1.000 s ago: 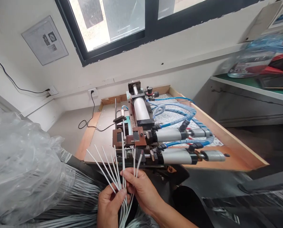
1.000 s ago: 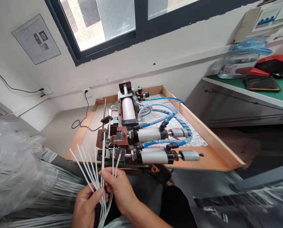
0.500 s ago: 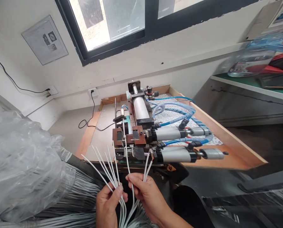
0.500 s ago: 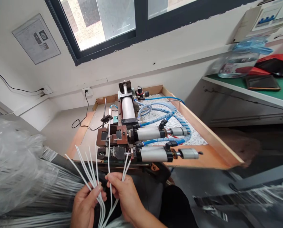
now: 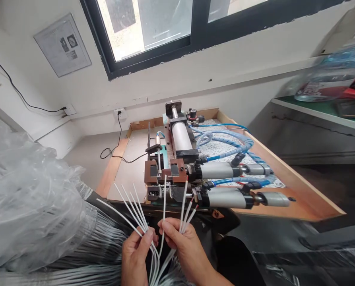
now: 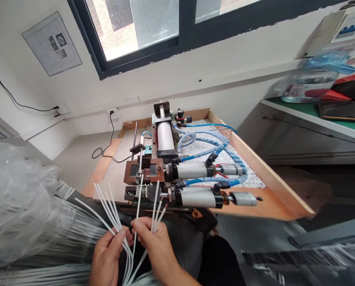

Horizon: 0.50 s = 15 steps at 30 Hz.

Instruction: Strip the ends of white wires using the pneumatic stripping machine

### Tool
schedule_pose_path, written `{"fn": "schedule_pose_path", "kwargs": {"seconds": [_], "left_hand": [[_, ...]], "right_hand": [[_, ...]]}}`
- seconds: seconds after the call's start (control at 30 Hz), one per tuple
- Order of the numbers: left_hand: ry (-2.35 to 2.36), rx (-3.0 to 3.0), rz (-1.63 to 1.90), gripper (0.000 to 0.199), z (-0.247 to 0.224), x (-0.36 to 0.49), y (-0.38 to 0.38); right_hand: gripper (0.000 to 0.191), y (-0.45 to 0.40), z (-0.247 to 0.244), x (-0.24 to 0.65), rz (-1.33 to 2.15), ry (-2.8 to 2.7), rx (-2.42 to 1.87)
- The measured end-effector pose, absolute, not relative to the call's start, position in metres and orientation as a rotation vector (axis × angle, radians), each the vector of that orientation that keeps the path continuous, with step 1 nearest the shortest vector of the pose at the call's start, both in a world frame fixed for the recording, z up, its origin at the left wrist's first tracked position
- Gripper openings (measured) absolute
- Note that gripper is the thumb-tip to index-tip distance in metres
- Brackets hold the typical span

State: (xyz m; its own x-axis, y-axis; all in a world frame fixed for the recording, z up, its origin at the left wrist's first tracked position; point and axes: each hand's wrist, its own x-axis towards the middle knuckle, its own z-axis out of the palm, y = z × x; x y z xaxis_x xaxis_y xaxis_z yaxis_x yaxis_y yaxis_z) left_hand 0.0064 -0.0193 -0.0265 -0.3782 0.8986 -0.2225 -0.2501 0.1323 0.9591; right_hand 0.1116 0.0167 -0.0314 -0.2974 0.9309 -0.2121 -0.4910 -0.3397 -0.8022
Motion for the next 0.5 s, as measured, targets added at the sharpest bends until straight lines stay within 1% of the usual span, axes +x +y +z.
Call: {"fn": "schedule_pose_path", "kwargs": {"seconds": [0.17,0.33,0.5], "left_hand": [[1.43,0.645,1.449,0.023,-0.025,0.008,-0.015],[1.43,0.627,1.451,0.019,-0.026,0.009,-0.013],[1.397,0.656,1.446,0.019,-0.028,0.009,-0.014]], "right_hand": [[0.027,0.025,-0.032,0.111,1.813,-0.615,-0.889],[0.026,0.03,-0.028,0.11,1.838,-0.595,-0.883],[0.025,0.029,-0.026,0.106,2.006,-0.711,-0.774]]}}
